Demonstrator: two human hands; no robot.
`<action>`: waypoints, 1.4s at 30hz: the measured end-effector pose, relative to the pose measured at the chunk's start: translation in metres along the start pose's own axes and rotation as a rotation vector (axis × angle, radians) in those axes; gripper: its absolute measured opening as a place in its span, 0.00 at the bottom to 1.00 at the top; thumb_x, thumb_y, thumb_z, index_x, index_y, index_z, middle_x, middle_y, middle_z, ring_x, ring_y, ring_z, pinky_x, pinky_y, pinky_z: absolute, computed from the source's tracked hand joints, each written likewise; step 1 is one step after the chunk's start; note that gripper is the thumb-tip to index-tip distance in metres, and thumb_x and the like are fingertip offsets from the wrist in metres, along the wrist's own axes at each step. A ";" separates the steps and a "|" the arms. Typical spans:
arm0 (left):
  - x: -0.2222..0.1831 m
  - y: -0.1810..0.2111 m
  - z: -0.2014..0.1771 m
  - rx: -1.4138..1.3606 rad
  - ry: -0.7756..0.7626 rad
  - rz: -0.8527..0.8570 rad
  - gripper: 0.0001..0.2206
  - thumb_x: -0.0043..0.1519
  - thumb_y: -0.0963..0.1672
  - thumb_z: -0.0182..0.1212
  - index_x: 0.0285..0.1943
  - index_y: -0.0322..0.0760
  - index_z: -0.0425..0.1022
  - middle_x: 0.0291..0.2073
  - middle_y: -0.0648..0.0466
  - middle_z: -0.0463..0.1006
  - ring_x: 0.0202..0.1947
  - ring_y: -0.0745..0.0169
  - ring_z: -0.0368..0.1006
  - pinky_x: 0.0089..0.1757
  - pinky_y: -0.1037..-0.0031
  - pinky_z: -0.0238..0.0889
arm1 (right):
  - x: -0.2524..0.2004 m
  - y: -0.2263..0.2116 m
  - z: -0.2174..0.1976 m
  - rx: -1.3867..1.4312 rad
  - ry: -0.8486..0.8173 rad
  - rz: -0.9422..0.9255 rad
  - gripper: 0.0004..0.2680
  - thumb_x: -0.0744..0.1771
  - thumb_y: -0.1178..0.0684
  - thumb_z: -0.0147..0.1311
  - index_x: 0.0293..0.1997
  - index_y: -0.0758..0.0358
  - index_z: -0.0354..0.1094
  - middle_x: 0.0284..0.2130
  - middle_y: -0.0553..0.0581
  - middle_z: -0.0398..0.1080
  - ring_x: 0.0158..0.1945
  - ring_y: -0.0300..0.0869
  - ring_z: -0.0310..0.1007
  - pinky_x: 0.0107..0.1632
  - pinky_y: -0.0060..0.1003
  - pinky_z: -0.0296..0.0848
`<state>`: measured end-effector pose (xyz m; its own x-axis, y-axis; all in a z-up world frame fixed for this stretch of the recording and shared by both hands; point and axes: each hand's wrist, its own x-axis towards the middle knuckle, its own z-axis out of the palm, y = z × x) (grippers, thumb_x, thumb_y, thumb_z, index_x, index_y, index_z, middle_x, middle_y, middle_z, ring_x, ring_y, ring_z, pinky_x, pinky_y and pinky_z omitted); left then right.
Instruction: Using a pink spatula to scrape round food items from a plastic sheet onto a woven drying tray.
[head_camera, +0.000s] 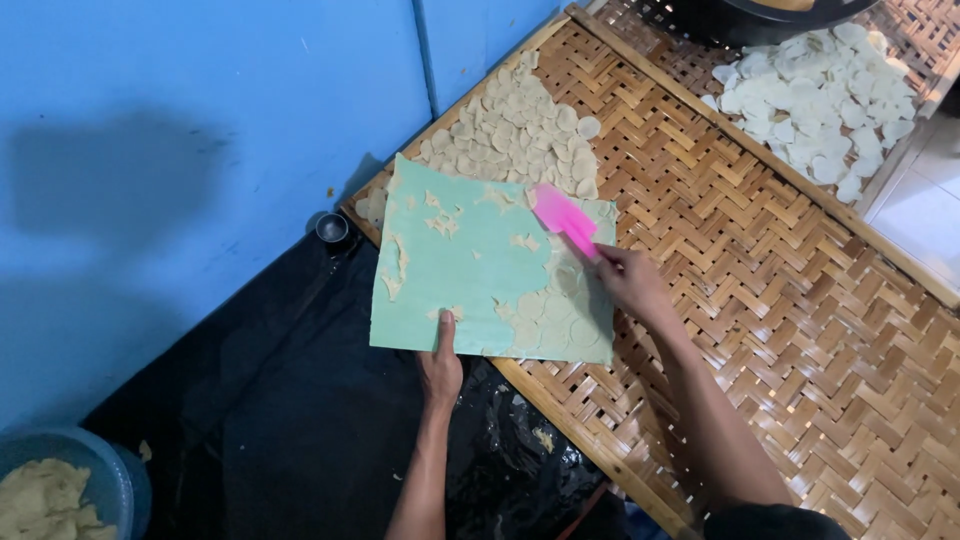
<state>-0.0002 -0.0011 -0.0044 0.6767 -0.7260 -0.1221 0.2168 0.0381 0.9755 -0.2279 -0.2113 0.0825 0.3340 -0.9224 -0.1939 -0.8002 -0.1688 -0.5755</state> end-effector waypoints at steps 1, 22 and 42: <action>0.000 0.001 -0.001 0.000 0.001 0.003 0.26 0.68 0.50 0.53 0.66 0.21 0.65 0.57 0.37 0.74 0.56 0.49 0.72 0.53 0.63 0.67 | 0.002 0.005 -0.001 0.001 0.001 -0.002 0.13 0.69 0.52 0.51 0.62 0.55 0.71 0.29 0.58 0.77 0.24 0.40 0.73 0.30 0.40 0.74; 0.002 -0.002 0.000 -0.017 0.018 0.004 0.26 0.68 0.50 0.53 0.63 0.19 0.68 0.55 0.36 0.75 0.54 0.48 0.73 0.52 0.65 0.66 | 0.167 -0.031 -0.044 0.117 0.354 -0.200 0.12 0.69 0.52 0.54 0.57 0.65 0.72 0.36 0.64 0.78 0.38 0.51 0.80 0.43 0.45 0.76; 0.004 -0.003 -0.001 -0.023 0.041 -0.074 0.27 0.66 0.50 0.56 0.64 0.19 0.68 0.56 0.37 0.75 0.54 0.48 0.72 0.53 0.63 0.65 | 0.226 -0.087 -0.040 -0.341 0.403 -0.190 0.18 0.64 0.55 0.60 0.60 0.61 0.65 0.46 0.72 0.71 0.46 0.62 0.74 0.45 0.56 0.74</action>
<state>0.0024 -0.0033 -0.0078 0.6867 -0.6984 -0.2016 0.2829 0.0013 0.9592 -0.1029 -0.4193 0.1201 0.3250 -0.9132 0.2457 -0.8825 -0.3862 -0.2683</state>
